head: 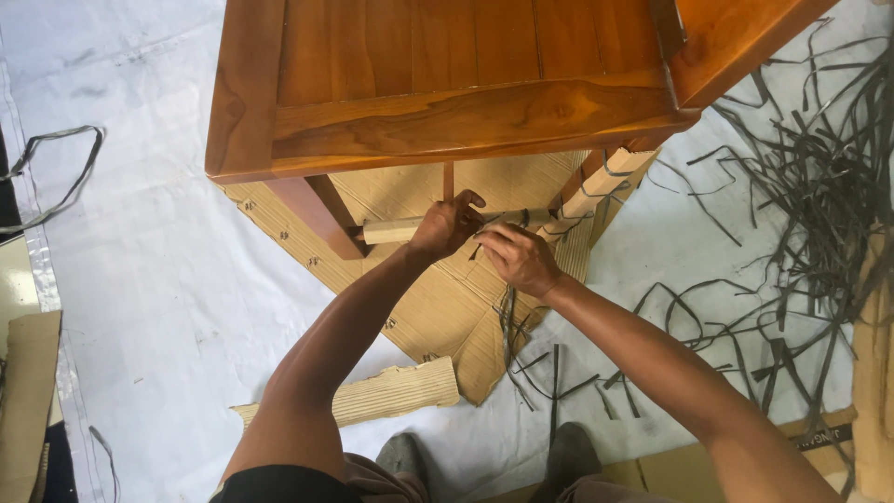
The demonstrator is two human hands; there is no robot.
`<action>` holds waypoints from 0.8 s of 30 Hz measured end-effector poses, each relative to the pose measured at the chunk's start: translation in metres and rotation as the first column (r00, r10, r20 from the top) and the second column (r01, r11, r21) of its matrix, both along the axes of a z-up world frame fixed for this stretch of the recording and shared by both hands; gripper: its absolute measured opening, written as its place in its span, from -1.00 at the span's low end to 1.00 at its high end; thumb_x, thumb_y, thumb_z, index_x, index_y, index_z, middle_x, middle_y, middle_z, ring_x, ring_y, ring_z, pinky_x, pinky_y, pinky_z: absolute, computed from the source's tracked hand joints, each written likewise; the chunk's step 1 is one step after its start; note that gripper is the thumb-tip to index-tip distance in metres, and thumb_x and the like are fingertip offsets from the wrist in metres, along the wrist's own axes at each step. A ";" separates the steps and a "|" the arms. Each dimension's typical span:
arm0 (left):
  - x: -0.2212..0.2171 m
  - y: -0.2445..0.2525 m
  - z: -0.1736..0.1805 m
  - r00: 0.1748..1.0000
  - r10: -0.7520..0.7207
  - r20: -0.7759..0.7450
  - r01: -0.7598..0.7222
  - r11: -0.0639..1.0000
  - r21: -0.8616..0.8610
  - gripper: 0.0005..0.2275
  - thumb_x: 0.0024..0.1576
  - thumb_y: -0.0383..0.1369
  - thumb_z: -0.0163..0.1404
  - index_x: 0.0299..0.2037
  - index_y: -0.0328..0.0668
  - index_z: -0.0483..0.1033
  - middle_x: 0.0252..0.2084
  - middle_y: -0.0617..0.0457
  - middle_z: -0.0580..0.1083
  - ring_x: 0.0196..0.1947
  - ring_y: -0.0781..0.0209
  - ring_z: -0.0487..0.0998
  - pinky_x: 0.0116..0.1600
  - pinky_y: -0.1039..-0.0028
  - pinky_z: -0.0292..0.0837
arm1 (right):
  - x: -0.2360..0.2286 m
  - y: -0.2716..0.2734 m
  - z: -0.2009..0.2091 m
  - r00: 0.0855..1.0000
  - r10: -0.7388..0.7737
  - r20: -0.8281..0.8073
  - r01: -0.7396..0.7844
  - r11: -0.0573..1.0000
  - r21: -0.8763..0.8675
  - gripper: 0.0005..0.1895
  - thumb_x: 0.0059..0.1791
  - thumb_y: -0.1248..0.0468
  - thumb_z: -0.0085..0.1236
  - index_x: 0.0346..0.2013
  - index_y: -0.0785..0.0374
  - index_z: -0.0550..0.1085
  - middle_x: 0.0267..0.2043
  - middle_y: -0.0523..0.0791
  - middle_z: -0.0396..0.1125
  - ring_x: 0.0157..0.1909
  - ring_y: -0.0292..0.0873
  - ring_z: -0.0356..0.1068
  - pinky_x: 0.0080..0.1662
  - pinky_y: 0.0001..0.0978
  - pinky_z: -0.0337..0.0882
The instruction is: Wrapping the legs of a wooden chair with protective cardboard and plastic ties.
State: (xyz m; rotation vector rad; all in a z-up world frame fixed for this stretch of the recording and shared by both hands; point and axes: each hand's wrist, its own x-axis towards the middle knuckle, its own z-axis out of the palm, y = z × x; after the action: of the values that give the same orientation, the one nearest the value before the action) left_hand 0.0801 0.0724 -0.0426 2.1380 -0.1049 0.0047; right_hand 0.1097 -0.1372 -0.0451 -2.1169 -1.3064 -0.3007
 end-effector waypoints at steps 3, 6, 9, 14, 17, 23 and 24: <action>0.000 0.001 -0.006 1.000 -0.003 0.003 0.003 0.998 0.056 -0.68 0.13 -0.47 0.10 0.07 0.01 0.39 -0.23 0.01 0.66 -0.13 -0.04 0.68 -0.02 0.11 0.60 | 0.008 0.005 -0.007 0.996 0.046 0.072 -0.048 0.998 0.032 -0.90 0.08 0.30 0.06 -0.18 0.14 0.54 0.00 -0.11 0.47 -0.06 0.00 0.53 -0.07 -0.20 0.54; 0.002 0.002 -0.018 1.000 -0.027 0.012 0.027 0.999 0.028 -0.67 0.14 -0.42 0.14 0.07 0.07 0.36 -0.27 0.14 0.66 -0.19 0.10 0.70 -0.05 0.26 0.61 | 0.022 0.009 -0.026 1.000 -0.001 0.007 0.001 0.998 0.057 -0.92 0.11 0.27 0.06 -0.19 0.15 0.51 -0.03 -0.08 0.47 -0.11 0.07 0.53 -0.11 -0.15 0.55; -0.001 -0.002 -0.007 0.999 -0.003 0.035 0.002 0.999 0.043 -0.59 0.10 -0.47 0.12 0.13 0.09 0.32 -0.22 0.17 0.66 -0.17 0.06 0.68 -0.05 0.24 0.60 | 0.025 0.012 -0.022 0.988 -0.127 -0.088 0.131 0.991 0.038 -0.97 0.08 0.24 0.12 -0.21 0.06 0.51 -0.31 -0.13 0.44 -0.25 0.05 0.53 -0.20 -0.14 0.53; 0.000 -0.006 -0.012 0.996 0.063 0.070 -0.074 0.984 0.159 -0.56 0.12 -0.47 0.10 0.19 0.07 0.28 -0.22 0.09 0.64 -0.10 -0.01 0.66 -0.02 0.13 0.60 | 0.014 0.023 0.000 0.859 -0.230 -0.457 0.332 0.930 0.157 -0.75 -0.02 0.25 0.30 -0.15 0.18 0.40 -0.39 0.00 0.47 -0.29 0.13 0.51 -0.23 -0.05 0.45; 0.001 -0.003 -0.024 0.986 0.086 0.142 -0.117 0.967 0.227 -0.56 0.14 -0.47 0.09 0.20 0.04 0.23 -0.24 0.11 0.65 -0.14 -0.01 0.66 -0.04 0.13 0.61 | 0.019 0.023 -0.015 0.819 -0.225 -0.527 0.331 0.936 0.115 -0.83 -0.01 0.24 0.29 -0.22 0.16 0.46 -0.43 -0.02 0.49 -0.27 0.10 0.54 -0.23 -0.09 0.47; -0.007 -0.002 -0.003 0.979 0.105 0.175 -0.153 0.944 0.292 -0.60 0.16 -0.47 0.06 0.18 0.00 0.24 -0.29 0.15 0.65 -0.17 0.04 0.65 -0.05 0.17 0.61 | 0.008 0.026 0.000 0.914 -0.177 -0.366 0.198 0.980 0.019 -0.99 0.01 0.30 0.20 -0.27 0.14 0.55 -0.45 -0.03 0.50 -0.30 0.06 0.56 -0.29 -0.22 0.53; -0.007 -0.001 -0.003 0.979 0.105 0.174 -0.153 0.944 0.292 -0.60 0.16 -0.47 0.06 0.18 0.00 0.24 -0.29 0.15 0.65 -0.17 0.04 0.65 -0.05 0.17 0.61 | 0.006 0.027 0.000 0.914 -0.177 -0.366 0.197 0.980 0.019 -0.99 0.01 0.30 0.20 -0.27 0.14 0.55 -0.45 -0.03 0.50 -0.30 0.06 0.56 -0.29 -0.22 0.53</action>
State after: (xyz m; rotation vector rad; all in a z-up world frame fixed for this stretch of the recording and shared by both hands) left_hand 0.0733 0.0717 -0.0459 2.4484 -0.0587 0.2492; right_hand 0.1153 -0.1103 -0.0446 -2.1280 -0.8738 -0.0174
